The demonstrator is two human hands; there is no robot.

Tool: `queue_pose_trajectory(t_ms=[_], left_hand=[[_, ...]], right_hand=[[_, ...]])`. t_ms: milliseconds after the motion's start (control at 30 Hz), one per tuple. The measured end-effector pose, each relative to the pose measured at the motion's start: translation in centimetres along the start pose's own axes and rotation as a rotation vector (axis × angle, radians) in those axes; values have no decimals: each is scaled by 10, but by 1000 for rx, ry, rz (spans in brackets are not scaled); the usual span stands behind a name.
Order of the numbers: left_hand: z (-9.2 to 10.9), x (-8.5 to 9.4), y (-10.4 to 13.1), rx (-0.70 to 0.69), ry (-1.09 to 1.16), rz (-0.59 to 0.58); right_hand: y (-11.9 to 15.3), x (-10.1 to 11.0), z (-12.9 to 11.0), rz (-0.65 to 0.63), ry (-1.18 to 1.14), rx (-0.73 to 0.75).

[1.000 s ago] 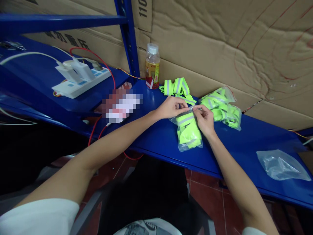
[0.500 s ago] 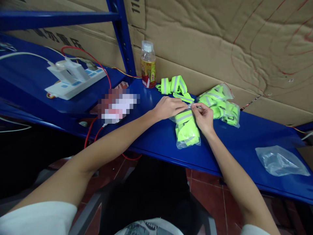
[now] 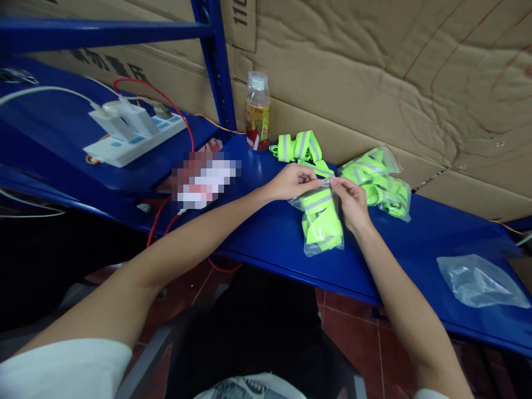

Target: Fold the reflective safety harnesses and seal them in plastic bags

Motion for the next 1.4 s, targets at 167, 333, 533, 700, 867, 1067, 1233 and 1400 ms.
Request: queue_pose_trajectory(t_ms=[167, 333, 533, 700, 867, 1067, 1233, 1400], left_hand=[[-3, 1, -3, 144, 150, -86], [-5, 4, -3, 194, 151, -73], [-3, 8, -3, 276, 114, -62], [4, 15, -2, 350, 42, -89], [3, 18, -1, 349, 106, -176], [0, 15, 0, 374, 164, -193], [9, 15, 4, 425, 89, -242], [10, 9, 8, 407, 106, -273]], right_hand=[[-1, 1, 1, -17, -38, -189], [5, -2, 3, -21, -32, -206], [6, -2, 2, -7, -56, -159], [5, -2, 4, 8, -47, -164], [5, -2, 6, -12, -24, -226], [4, 1, 3, -29, -22, -243], [8, 1, -3, -42, -19, -88], [9, -2, -3, -5, -19, -147]])
Point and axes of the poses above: each hand's wrist, its own y-axis away from the middle knuckle, its own x-axis out of the back of the hand, z = x × y, the point moved 1 cm from there along -y, towards the middle knuckle, and after that the axes turned 13 degrees about z, right-handed, at the moved point
